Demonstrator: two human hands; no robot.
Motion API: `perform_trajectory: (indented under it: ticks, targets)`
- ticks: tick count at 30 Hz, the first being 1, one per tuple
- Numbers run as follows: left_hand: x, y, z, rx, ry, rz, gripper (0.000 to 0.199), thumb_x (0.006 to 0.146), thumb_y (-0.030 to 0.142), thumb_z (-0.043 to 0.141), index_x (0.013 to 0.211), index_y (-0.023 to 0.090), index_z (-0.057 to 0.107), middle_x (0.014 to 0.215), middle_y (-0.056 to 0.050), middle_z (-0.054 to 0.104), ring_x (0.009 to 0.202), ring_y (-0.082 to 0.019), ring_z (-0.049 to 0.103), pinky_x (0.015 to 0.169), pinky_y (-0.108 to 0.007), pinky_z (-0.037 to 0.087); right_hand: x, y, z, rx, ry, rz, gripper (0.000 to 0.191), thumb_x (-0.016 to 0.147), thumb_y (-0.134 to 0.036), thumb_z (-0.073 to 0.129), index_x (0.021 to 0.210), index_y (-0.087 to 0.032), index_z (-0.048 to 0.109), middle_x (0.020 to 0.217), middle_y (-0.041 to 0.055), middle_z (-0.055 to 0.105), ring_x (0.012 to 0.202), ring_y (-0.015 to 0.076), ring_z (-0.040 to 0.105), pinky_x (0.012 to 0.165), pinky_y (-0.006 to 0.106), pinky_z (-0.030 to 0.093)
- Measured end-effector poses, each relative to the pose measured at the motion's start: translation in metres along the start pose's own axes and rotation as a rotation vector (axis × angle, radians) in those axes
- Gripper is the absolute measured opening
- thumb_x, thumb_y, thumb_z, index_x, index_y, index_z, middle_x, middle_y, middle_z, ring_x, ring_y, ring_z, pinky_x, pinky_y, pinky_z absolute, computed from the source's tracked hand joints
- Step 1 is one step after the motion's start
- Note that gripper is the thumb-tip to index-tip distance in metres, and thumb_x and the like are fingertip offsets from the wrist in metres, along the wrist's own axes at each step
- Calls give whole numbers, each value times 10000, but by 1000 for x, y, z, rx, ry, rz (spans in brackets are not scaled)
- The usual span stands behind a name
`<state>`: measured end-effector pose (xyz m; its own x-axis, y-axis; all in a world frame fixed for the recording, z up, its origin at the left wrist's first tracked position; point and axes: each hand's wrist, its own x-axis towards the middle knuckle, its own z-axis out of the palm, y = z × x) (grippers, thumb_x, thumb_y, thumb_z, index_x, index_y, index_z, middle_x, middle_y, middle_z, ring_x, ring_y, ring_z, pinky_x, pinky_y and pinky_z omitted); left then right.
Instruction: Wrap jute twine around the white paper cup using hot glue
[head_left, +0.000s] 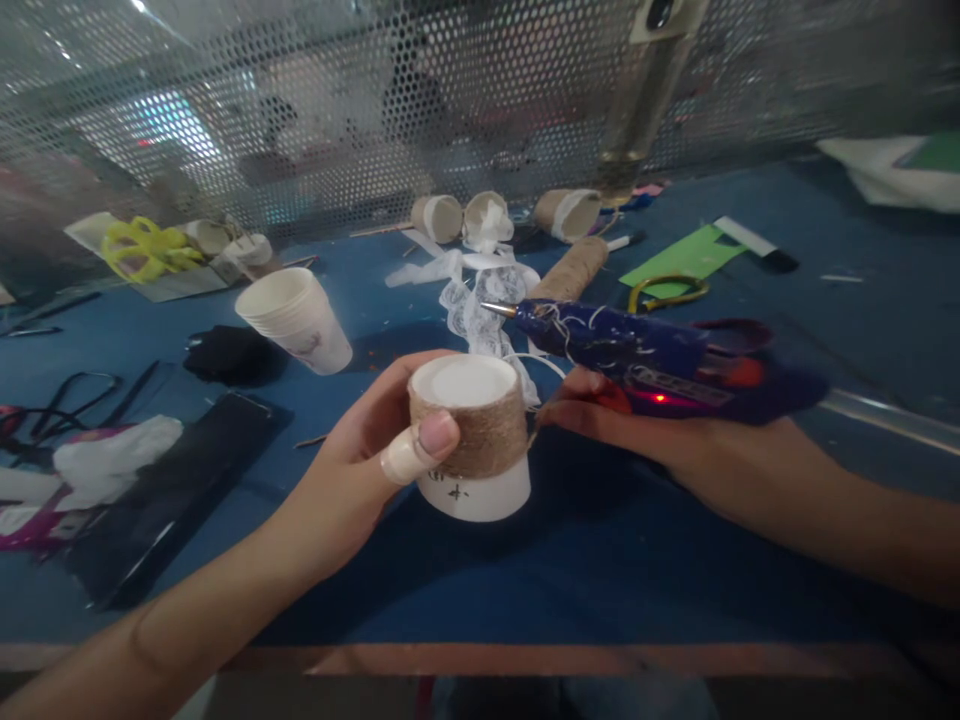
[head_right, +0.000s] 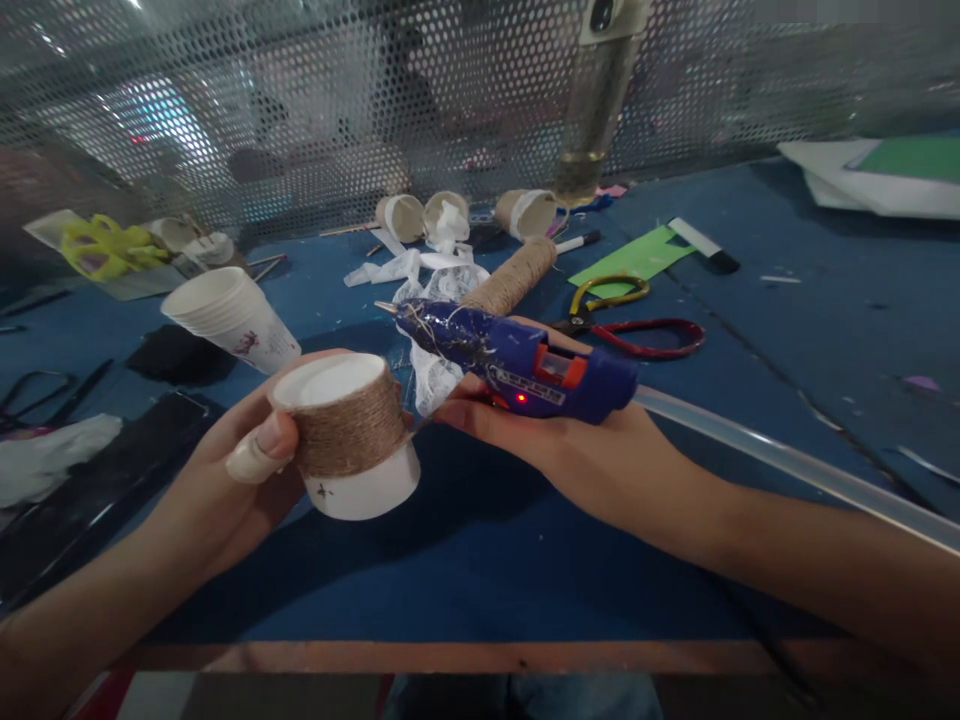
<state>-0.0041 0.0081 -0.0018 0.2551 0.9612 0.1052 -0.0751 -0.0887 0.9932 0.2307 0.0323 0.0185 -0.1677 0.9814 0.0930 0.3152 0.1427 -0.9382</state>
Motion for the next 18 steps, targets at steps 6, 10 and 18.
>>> perform_trajectory:
  ticks: [6,10,18]
  targets:
    - [-2,-2,-3,-3,-67,-5,398,878,511,682,1229,324,682,1240,-86,697,1189,-317,641,961,-444,561,0,0,-1,-90,-7,-94,267,703,-530,784,674,-300,651,852,-14,695,792,222,638,880,402,557]
    - [-2,-3,-3,-4,-85,-1,382,882,499,685,1230,343,679,1245,-67,687,1183,-289,634,953,-391,557,-1,1,0,-48,-38,-122,201,730,-455,781,690,-302,658,796,-34,680,756,193,627,843,356,561]
    - [-3,-3,-2,-23,-124,-6,388,881,472,695,1245,341,670,1266,-65,686,1177,-277,641,914,-337,571,-2,9,-2,-38,-68,-135,165,768,-428,789,742,-311,675,816,-48,700,765,188,643,839,339,565]
